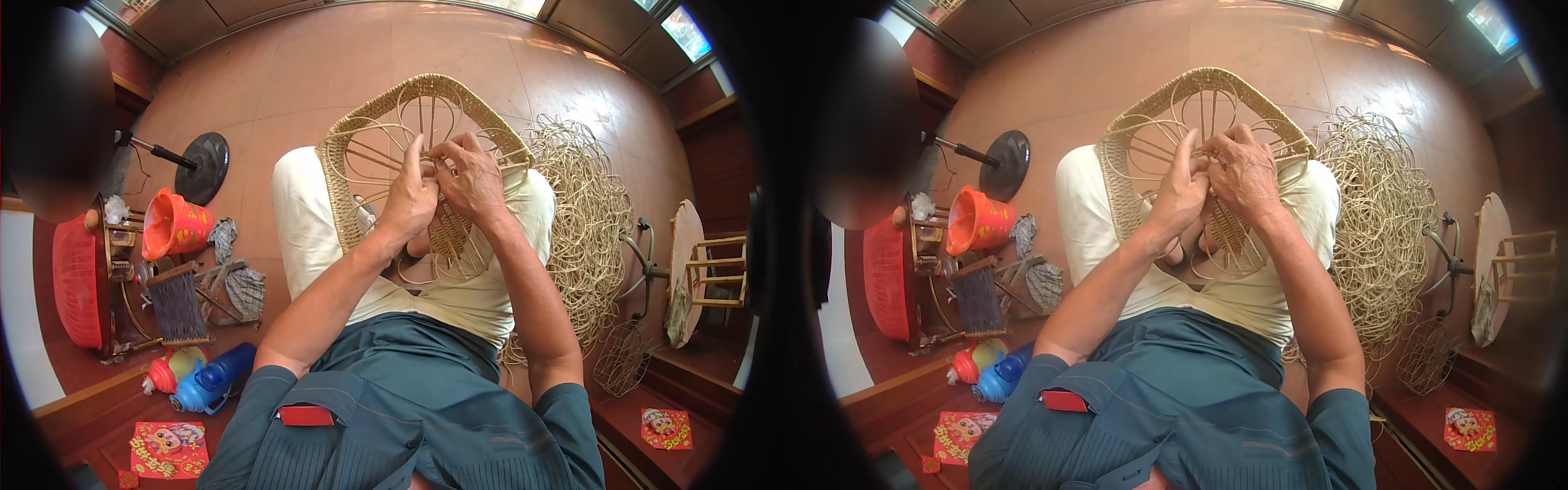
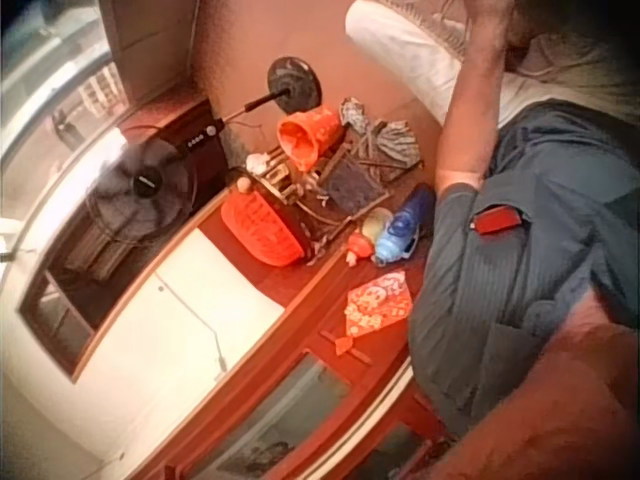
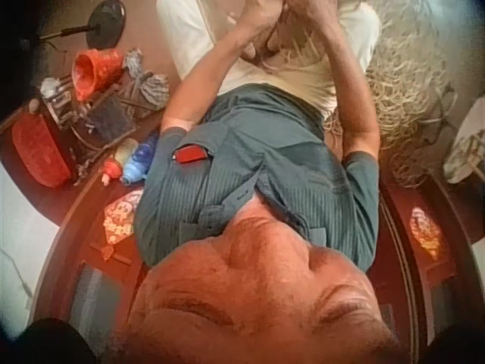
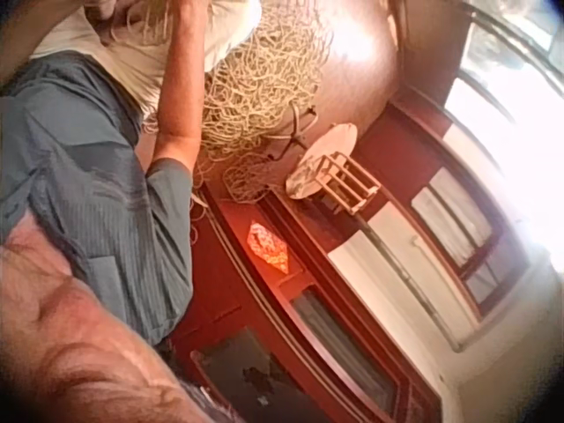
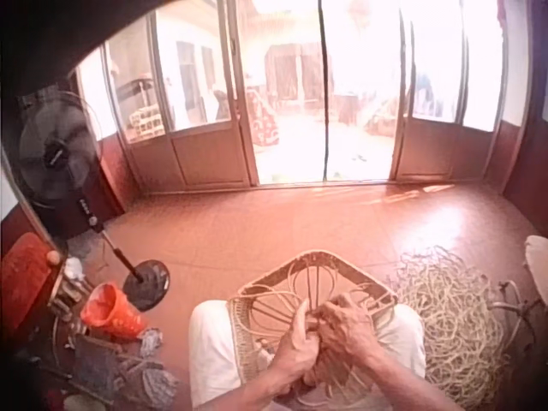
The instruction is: Weaving a basket using wicker or similar natural fibers.
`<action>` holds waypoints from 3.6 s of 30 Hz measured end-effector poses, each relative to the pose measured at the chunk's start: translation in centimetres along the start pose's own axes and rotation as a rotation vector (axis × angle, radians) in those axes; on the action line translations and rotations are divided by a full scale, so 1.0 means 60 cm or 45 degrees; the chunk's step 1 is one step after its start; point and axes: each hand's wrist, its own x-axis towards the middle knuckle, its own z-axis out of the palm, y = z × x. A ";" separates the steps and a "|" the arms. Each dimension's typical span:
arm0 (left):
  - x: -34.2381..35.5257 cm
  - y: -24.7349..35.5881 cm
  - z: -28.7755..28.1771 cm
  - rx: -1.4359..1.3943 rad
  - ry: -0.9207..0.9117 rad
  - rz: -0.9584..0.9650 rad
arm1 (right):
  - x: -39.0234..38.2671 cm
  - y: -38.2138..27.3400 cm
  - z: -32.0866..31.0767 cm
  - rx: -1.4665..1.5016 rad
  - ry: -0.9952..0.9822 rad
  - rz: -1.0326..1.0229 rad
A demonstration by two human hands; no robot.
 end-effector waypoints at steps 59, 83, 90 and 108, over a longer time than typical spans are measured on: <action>0.076 0.126 -0.114 1.669 -0.338 1.327 | -0.021 -0.041 -0.011 0.105 0.331 -0.038; 0.232 0.231 -0.082 1.439 -0.173 0.918 | -0.027 -0.040 -0.011 0.110 0.274 -0.071; 0.231 0.226 -0.081 1.438 -0.153 0.989 | -0.028 -0.023 -0.004 0.115 0.267 -0.116; 0.174 0.257 -0.095 1.351 -0.052 1.127 | 0.051 -0.038 -0.136 0.167 0.651 -0.035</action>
